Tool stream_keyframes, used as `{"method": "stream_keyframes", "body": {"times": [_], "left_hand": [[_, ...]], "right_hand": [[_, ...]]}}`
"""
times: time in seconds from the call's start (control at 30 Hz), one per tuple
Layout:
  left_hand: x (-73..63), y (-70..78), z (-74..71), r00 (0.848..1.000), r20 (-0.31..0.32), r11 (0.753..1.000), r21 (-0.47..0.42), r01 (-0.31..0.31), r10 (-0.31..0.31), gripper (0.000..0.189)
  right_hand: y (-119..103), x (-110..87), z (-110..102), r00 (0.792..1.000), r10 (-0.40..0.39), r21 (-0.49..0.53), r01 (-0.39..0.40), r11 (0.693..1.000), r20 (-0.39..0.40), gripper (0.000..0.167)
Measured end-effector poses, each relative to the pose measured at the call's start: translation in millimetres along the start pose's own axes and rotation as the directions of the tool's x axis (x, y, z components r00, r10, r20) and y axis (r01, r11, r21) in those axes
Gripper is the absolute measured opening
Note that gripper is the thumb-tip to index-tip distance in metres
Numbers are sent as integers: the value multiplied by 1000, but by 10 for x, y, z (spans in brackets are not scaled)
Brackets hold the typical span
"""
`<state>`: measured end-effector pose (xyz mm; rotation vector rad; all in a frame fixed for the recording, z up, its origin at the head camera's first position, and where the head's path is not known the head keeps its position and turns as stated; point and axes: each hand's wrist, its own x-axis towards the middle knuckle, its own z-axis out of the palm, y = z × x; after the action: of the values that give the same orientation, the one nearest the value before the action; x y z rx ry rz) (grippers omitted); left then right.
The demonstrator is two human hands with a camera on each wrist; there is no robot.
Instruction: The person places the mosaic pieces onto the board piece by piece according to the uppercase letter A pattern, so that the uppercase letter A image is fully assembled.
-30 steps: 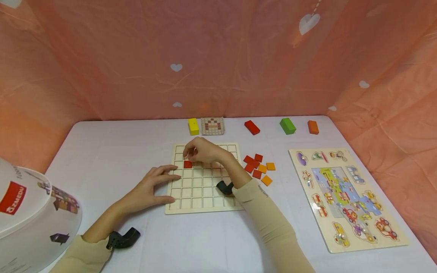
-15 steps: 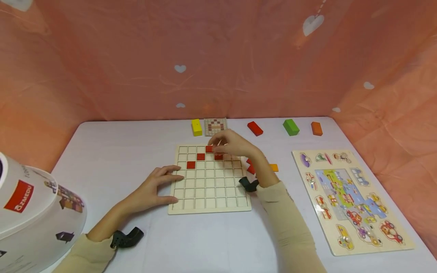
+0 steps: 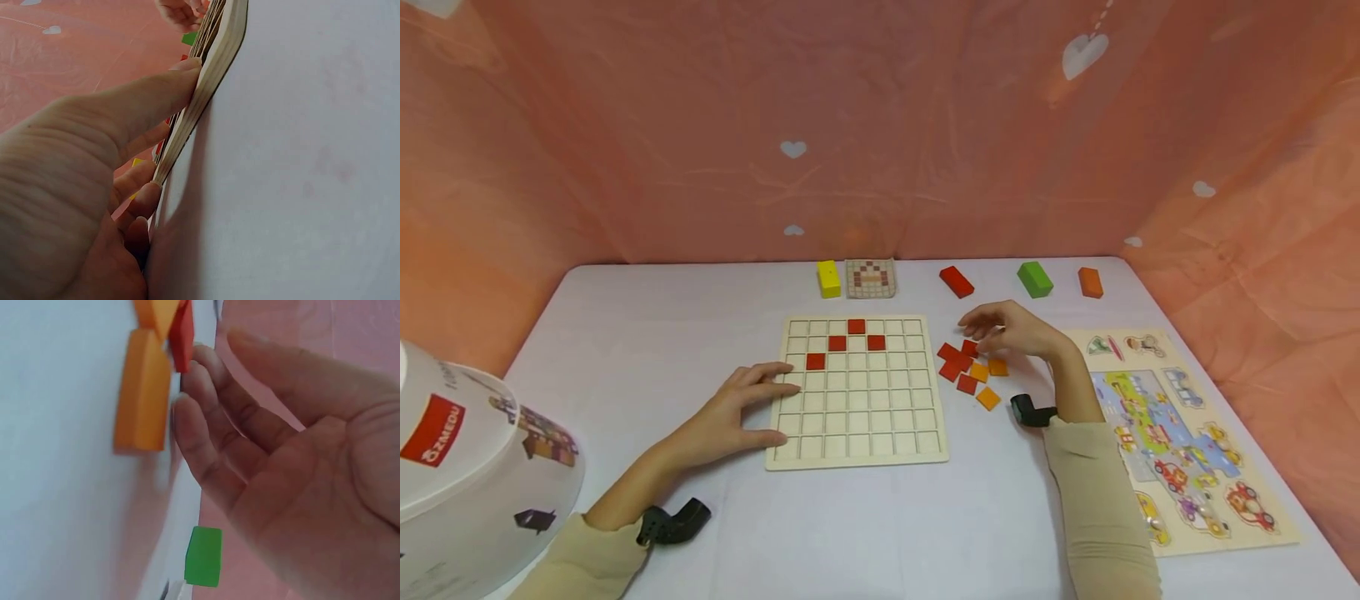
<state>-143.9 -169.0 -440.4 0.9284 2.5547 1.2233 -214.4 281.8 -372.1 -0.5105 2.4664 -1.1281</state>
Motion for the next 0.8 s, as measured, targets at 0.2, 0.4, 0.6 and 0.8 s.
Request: {"method": "stream_keyframes", "body": {"times": [0.2,0.4,0.6,0.8], "left_hand": [[-2,20,-8,1000,5,1000,-15,25,-25,63],[-3,36,-12,1000,6,1000,-12,24,-23,63],[-1,34,-10,1000,7,1000,-11,24,-24,63],[-6,13,-11,1000,6,1000,-14,19,-19,64]], "right_hand": [[7,10,41,1000,10,-21,-10,1000,4,36],[26,26,73,1000,5,-20,-5,1000,-9,34],[6,34,84,1000,-5,-23,5,1000,4,33],[-29,45,101,1000,20,-39,-19,999,23,32]]}}
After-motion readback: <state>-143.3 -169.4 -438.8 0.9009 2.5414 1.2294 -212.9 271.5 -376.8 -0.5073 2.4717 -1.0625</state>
